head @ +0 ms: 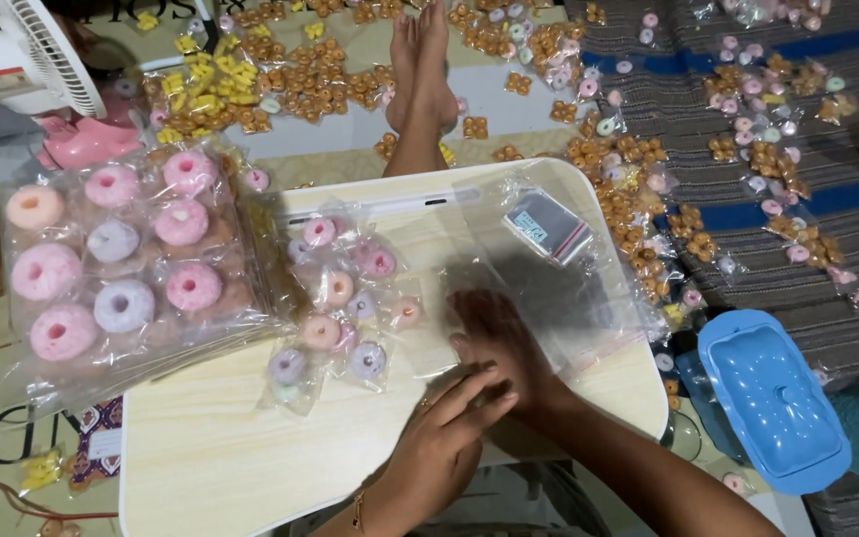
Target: A person is sitting on the floor, manually packaging small, colorful donut-shaped items into clear plastic bags on a small white tray.
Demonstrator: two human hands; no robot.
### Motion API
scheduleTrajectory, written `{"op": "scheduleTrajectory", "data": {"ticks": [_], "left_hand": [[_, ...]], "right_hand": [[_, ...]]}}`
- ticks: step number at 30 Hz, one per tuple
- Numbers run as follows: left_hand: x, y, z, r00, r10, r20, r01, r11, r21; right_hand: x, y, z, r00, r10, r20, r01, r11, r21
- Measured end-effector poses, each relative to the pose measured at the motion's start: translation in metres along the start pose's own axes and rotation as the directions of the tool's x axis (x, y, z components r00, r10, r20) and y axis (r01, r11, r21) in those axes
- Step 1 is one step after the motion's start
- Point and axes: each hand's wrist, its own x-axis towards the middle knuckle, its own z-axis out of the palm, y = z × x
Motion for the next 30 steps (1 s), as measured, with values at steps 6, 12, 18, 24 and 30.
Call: {"op": "scheduleTrajectory", "data": {"ticks": [6, 12, 18, 24, 30], "left_hand": [[-0.004, 0.005, -0.005, 0.994, 0.021, 0.11, -0.012, 0.997, -0.078], [-0.011, 0.002, -0.012, 0.992, -0.028, 0.12, 0.036, 0.997, -0.068], [-0.003, 0.012, -0.014, 0.986, 0.015, 0.165, 0.007, 0.992, -0.129], [-0.009, 0.01, -0.004, 0.977, 0.022, 0.21, -0.001, 0.995, -0.102], [-0.014, 0.01, 0.005, 0.965, 0.037, 0.258, -0.02, 0.998, -0.066]], "right_hand": [[0.038, 0.007, 0.006, 0.996, -0.082, -0.027, 0.083, 0.996, 0.016], [0.037, 0.016, 0.021, 0.974, -0.185, -0.134, 0.185, 0.983, -0.009], [0.042, -0.022, -0.015, 0.895, -0.283, -0.344, 0.154, 0.922, -0.356], [0.035, -0.008, -0.009, 0.89, -0.341, -0.301, 0.207, 0.893, -0.4], [0.039, 0.022, 0.021, 0.982, 0.156, 0.11, -0.159, 0.987, 0.02]]}}
